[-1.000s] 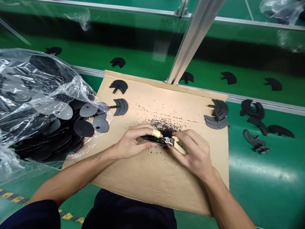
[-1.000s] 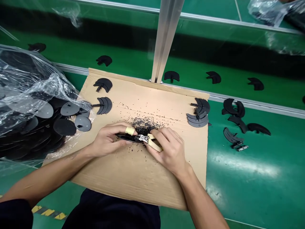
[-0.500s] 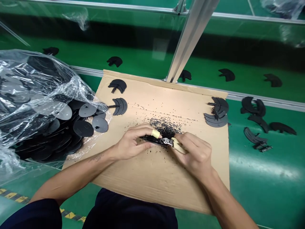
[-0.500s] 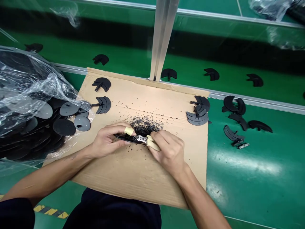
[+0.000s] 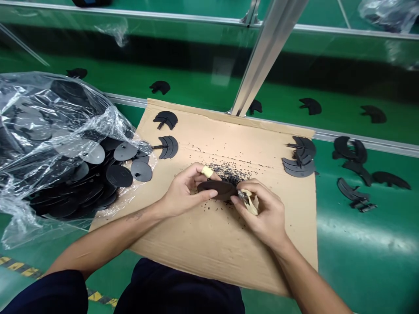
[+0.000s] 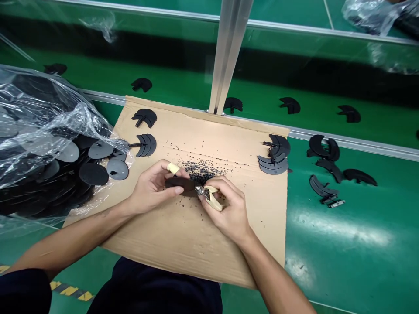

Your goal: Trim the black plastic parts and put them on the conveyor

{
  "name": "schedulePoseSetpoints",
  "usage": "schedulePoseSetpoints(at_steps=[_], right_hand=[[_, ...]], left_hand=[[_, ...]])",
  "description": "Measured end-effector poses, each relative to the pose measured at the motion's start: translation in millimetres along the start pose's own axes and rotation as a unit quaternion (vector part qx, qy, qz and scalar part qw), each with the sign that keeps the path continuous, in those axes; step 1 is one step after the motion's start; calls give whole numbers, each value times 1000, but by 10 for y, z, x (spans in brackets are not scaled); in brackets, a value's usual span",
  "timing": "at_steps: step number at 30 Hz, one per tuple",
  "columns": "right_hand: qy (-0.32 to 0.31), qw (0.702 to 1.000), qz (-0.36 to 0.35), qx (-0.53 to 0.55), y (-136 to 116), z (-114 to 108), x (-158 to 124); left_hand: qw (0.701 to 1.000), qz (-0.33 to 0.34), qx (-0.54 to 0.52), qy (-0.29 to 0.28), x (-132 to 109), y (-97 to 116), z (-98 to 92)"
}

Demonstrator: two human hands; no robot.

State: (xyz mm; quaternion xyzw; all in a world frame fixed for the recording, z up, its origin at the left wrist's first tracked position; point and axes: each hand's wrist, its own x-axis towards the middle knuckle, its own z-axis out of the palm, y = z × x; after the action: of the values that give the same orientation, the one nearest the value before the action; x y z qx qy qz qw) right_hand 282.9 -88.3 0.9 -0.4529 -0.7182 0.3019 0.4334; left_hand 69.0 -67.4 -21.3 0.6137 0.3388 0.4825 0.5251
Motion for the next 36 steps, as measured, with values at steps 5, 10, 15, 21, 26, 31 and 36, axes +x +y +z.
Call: schedulePoseSetpoints(at_steps=[5, 10, 15, 21, 26, 31, 36], right_hand=[[-23, 992, -108, -57, -11, -2, -54], [-60, 993, -104, 19, -15, -47, -35], [-13, 996, -59, -64, 104, -149, 31], [-47, 976, -113, -180, 155, -163, 36], [-55, 968, -120, -214, 146, -123, 2], [-51, 964, -121, -232, 145, -108, -19], [-33, 956, -132, -261, 135, -99, -40]], left_hand=[[976, 99, 187, -52, -1, 22, -43], [951, 175, 244, -75, 27, -22, -104], [968, 149, 191, -59, 16, -28, -109], [972, 150, 164, -72, 15, 9, -100], [975, 148, 143, -83, 7, 10, -85], [974, 151, 150, -72, -4, 10, -64], [978, 142, 147, -48, -21, -7, -36]])
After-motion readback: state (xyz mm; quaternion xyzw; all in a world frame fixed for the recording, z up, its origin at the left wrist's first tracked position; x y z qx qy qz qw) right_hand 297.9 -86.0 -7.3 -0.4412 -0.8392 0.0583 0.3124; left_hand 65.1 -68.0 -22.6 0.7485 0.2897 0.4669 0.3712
